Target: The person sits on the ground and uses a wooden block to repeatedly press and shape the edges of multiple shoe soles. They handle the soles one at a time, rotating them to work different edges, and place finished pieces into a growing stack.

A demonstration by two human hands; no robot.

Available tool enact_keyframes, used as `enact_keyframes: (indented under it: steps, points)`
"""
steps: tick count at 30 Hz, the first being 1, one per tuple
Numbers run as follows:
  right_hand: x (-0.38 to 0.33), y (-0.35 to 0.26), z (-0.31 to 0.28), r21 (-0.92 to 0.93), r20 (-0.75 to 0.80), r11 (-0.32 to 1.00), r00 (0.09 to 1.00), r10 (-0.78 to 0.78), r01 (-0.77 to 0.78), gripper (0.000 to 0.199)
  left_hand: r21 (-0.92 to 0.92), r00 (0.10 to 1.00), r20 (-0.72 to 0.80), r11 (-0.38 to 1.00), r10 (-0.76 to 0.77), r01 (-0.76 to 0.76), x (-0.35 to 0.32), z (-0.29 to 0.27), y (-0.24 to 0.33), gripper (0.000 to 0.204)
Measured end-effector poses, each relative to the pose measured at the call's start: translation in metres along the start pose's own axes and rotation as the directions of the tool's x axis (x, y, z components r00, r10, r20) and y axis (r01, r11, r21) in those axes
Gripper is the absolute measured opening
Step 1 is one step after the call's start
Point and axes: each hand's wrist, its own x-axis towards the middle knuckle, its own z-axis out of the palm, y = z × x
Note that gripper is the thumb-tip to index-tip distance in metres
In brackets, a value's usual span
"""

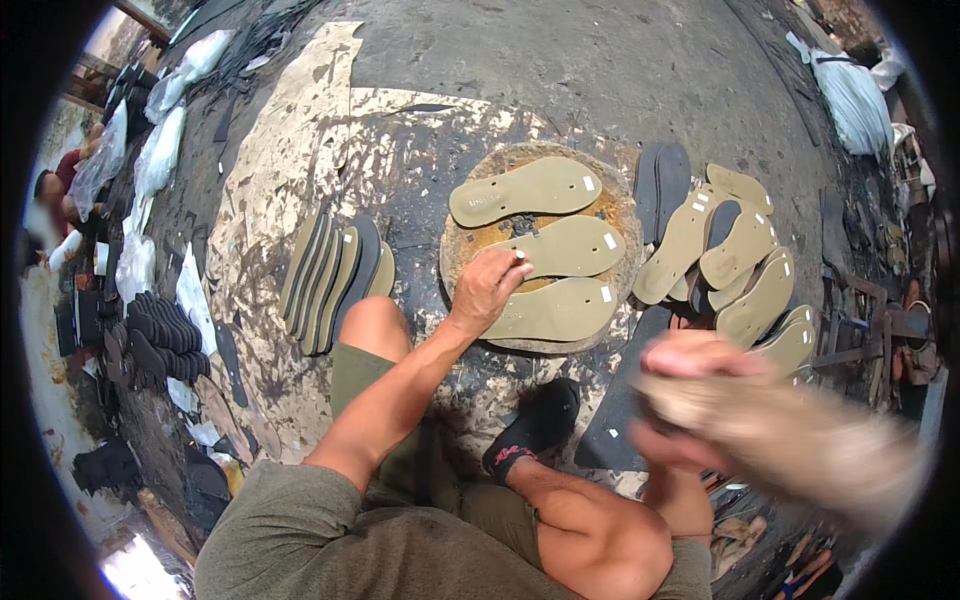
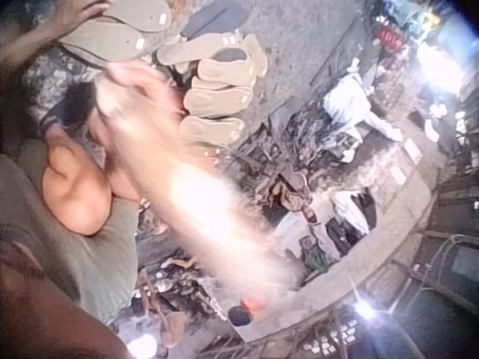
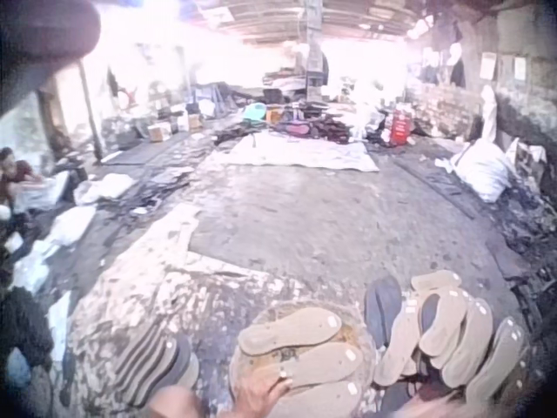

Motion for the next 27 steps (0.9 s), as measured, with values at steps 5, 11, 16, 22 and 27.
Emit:
enact_keyframes:
  steps: [5,11,16,22,27]
  points:
    - [-0.068,0.111,-0.029,-0.531,0.287,0.548,0.471,0.834,-0.647,0.049,0.09,0.991,0.076,0.989,0.107,-0.113,-0.003,0.003,-0.001,0.018]
    - [-0.124,0.136,-0.043,-0.351,0.247,0.619,0.569,0.785,-0.703,0.056,-0.472,0.778,-0.136,0.731,-0.613,0.493,0.026,-0.024,0.027,0.029]
    - [-0.144,0.149,-0.028,-0.247,0.155,0.414,0.386,0.909,-0.876,0.049,-0.153,0.811,-0.115,0.817,-0.573,0.556,-0.012,-0.071,0.024,0.036]
    - [-0.118,0.126,-0.029,-0.178,0.077,0.553,0.549,0.832,-0.814,0.052,-0.521,0.819,0.115,0.668,-0.561,0.531,-0.045,-0.047,0.01,0.032]
    - [-0.111,0.116,-0.006,0.138,0.103,0.47,0.485,0.868,-0.872,0.053,-0.478,0.777,0.303,0.618,-0.552,0.625,-0.047,-0.014,0.074,0.025]
